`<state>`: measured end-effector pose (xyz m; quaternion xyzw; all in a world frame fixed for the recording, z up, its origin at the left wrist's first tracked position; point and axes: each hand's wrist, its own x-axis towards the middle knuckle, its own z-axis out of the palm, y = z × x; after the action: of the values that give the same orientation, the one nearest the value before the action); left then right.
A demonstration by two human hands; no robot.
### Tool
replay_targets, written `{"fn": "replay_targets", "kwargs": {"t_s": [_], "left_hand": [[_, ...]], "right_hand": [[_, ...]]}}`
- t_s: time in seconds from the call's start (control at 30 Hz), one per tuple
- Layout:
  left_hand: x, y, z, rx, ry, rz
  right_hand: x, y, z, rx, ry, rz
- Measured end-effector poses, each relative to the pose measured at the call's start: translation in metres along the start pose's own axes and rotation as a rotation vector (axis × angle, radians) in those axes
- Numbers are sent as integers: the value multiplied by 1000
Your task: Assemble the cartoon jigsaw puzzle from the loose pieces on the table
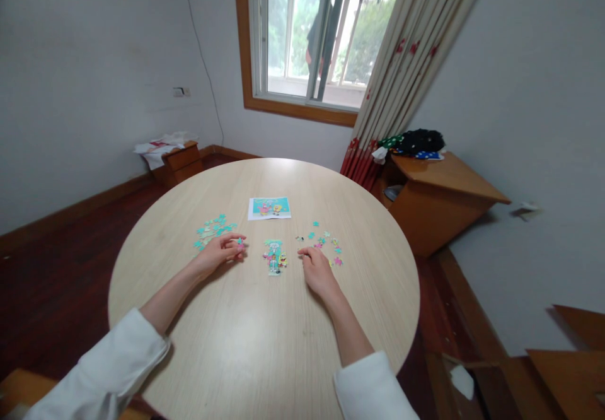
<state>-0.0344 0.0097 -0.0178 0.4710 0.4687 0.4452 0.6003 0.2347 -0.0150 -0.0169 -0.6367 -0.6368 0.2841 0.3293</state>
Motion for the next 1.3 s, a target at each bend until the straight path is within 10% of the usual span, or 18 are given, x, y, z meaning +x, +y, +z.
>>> {"fn": "replay_targets", "kwargs": {"t_s": [1.3], "left_hand": [[-2, 6, 4, -105, 25, -36]], "right_hand": [[-7, -12, 4, 111, 52, -42]]}}
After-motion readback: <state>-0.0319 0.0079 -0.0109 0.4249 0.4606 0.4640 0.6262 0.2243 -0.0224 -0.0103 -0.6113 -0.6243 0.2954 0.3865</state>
